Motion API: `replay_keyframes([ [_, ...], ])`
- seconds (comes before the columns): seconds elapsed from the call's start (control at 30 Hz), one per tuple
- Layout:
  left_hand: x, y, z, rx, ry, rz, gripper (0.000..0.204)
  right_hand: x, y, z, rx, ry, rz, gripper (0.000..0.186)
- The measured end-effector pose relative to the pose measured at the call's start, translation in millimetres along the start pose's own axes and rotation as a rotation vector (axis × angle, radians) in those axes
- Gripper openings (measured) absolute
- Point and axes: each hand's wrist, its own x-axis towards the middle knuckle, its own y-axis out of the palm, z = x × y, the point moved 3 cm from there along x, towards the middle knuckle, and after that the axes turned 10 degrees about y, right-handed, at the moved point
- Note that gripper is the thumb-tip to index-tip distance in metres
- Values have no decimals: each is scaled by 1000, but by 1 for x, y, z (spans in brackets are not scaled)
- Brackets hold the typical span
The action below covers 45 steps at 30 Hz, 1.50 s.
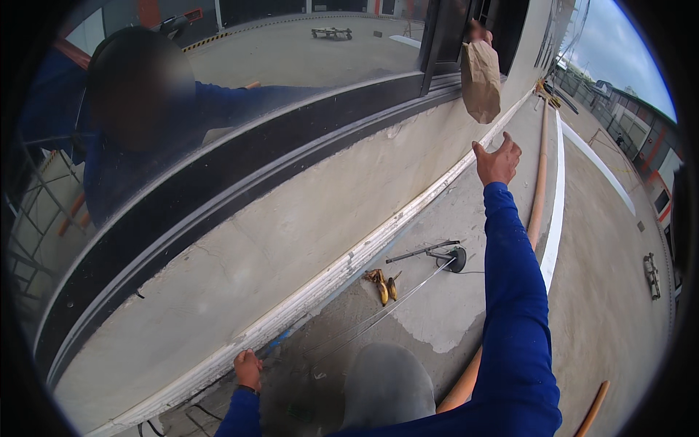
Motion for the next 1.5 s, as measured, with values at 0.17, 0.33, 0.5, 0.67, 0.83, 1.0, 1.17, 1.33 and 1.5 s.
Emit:
replay_keyframes([
  [0.17,3,1,-4,60,-20,-42,31,64,15,65,55,-43,-49,103],
  [0.33,5,1,1,47,-32,-28,32,126,34,71,158,-4,80,89],
  [0.5,7,-10,8,32,-42,-29,34,139,42,73,144,-53,173,41],
  [0.67,6,-7,7,62,-31,-19,36,127,29,60,229,-89,7,44],
  [0.83,4,-5,4,86,-12,5,38,79,31,-2,398,-62,-8,42],
  [1.0,3,2,-3,60,-30,21,36,-44,70,-114,607,-24,278,29],
  [1.17,4,7,0,52,-35,10,35,-191,111,-215,583,77,431,23],
  [1.33,-7,-4,-2,45,-45,-10,35,-308,151,-255,368,-11,556,19],
  [1.5,-13,-4,-13,40,-25,-49,36,-363,189,-294,233,159,607,21],
])
